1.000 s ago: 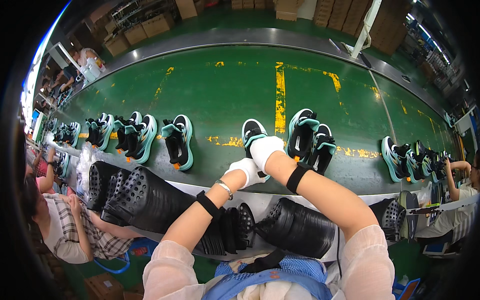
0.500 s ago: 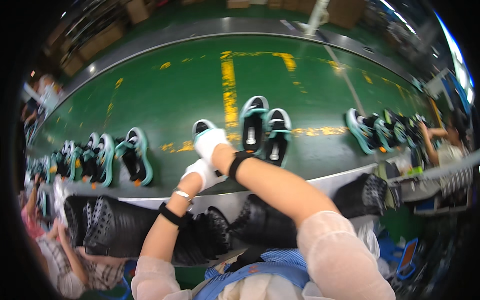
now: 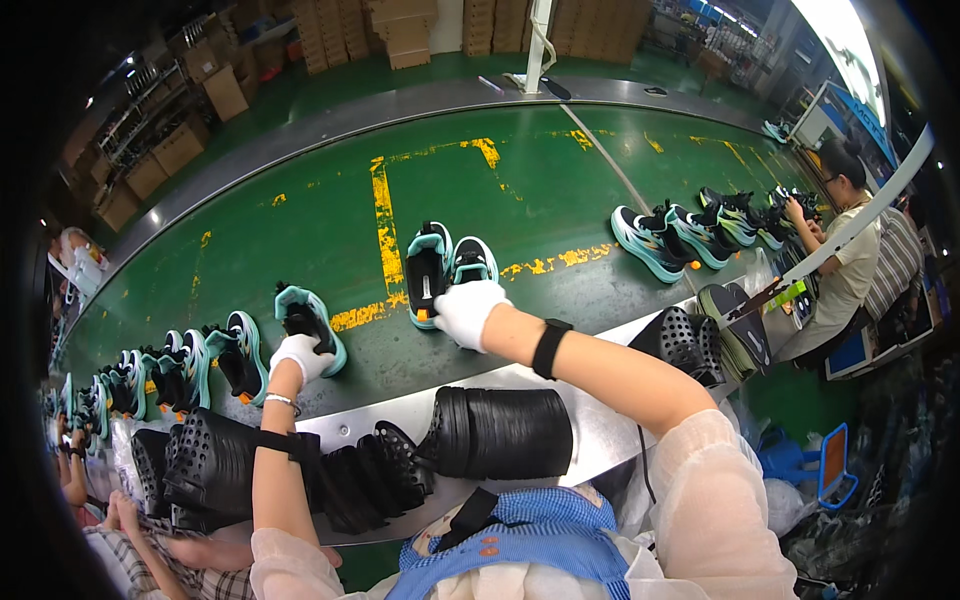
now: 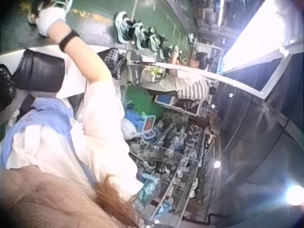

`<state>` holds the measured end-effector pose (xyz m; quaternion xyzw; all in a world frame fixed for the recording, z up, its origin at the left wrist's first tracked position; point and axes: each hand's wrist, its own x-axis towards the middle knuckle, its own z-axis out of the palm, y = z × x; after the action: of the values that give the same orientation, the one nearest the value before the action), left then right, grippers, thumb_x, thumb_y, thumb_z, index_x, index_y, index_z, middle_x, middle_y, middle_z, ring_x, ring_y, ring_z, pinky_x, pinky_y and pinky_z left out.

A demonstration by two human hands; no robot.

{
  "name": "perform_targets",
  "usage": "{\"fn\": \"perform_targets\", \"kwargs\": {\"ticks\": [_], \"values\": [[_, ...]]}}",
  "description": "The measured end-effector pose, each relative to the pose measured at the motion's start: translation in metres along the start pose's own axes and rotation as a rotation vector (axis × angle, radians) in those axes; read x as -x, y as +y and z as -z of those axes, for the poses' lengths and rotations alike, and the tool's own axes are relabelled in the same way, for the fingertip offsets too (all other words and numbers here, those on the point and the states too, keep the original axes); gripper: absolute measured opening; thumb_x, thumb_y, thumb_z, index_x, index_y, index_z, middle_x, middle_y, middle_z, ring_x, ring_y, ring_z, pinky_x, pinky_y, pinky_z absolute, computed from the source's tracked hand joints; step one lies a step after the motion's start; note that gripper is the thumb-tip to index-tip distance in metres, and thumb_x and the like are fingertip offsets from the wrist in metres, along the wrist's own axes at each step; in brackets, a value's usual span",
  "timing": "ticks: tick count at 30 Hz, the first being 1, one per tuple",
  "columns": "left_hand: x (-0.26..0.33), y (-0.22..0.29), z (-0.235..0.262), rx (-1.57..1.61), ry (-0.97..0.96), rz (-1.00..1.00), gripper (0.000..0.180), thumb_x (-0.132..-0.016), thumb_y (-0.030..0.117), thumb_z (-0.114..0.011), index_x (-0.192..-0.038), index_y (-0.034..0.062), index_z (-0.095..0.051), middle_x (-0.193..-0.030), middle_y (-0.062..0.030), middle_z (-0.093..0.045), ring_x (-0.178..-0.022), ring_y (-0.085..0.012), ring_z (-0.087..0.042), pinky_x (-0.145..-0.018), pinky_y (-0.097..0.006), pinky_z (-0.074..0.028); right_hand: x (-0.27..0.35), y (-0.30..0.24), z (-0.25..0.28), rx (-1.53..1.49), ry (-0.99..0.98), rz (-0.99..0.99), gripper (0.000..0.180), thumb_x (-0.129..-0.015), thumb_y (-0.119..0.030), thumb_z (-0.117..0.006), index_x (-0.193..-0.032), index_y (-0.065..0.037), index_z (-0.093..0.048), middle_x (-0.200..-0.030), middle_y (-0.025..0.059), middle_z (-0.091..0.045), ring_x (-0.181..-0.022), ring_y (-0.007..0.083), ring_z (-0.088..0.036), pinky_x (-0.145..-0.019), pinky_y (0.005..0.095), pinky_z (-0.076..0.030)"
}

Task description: Assembling shoe components by attaching outsoles to shoe bodies and organizing them on a conveyor belt in a factory setting.

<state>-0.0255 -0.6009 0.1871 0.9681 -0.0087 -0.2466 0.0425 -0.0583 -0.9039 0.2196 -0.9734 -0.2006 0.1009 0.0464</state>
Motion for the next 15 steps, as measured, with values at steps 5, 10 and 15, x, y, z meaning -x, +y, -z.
{"fn": "perform_targets", "kwargs": {"ticks": [5,10,15], "values": [[0.0,-0.027,0.0,-0.041,0.047,0.312,0.04,-0.078,0.03,-0.065,-0.112,0.0098,-0.067,-0.116,-0.0144,-0.065,-0.108,-0.0314,-0.062,-0.092,-0.037,-0.049,0.012,0.019,-0.018,-0.06,-0.122,-0.034,0.039,-0.084,-0.04,-0.053,-0.091,-0.005,-0.069,-0.091,0.0165,-0.068,-0.085,0.0333,-0.067,-0.076,0.0434,-0.053],[-0.012,-0.029,-0.002,-0.024,-0.001,0.424,0.047,-0.076,0.032,-0.067,-0.118,0.0112,-0.065,-0.121,-0.014,-0.063,-0.112,-0.0314,-0.06,-0.093,-0.036,-0.049,0.005,0.032,-0.038,-0.099,-0.24,-0.094,0.039,-0.084,-0.039,-0.054,-0.097,-0.006,-0.069,-0.1,0.0176,-0.068,-0.091,0.0328,-0.066,-0.08,0.0424,-0.053],[0.003,-0.039,0.002,-0.04,-0.015,0.443,0.05,-0.076,0.035,-0.065,-0.119,0.008,-0.064,-0.124,-0.0148,-0.061,-0.114,-0.0312,-0.059,-0.095,-0.037,-0.048,-0.007,0.024,-0.04,-0.161,-0.25,-0.057,0.034,-0.085,-0.031,-0.051,-0.097,-0.006,-0.071,-0.098,0.0187,-0.068,-0.091,0.0344,-0.066,-0.081,0.0426,-0.052]]}}
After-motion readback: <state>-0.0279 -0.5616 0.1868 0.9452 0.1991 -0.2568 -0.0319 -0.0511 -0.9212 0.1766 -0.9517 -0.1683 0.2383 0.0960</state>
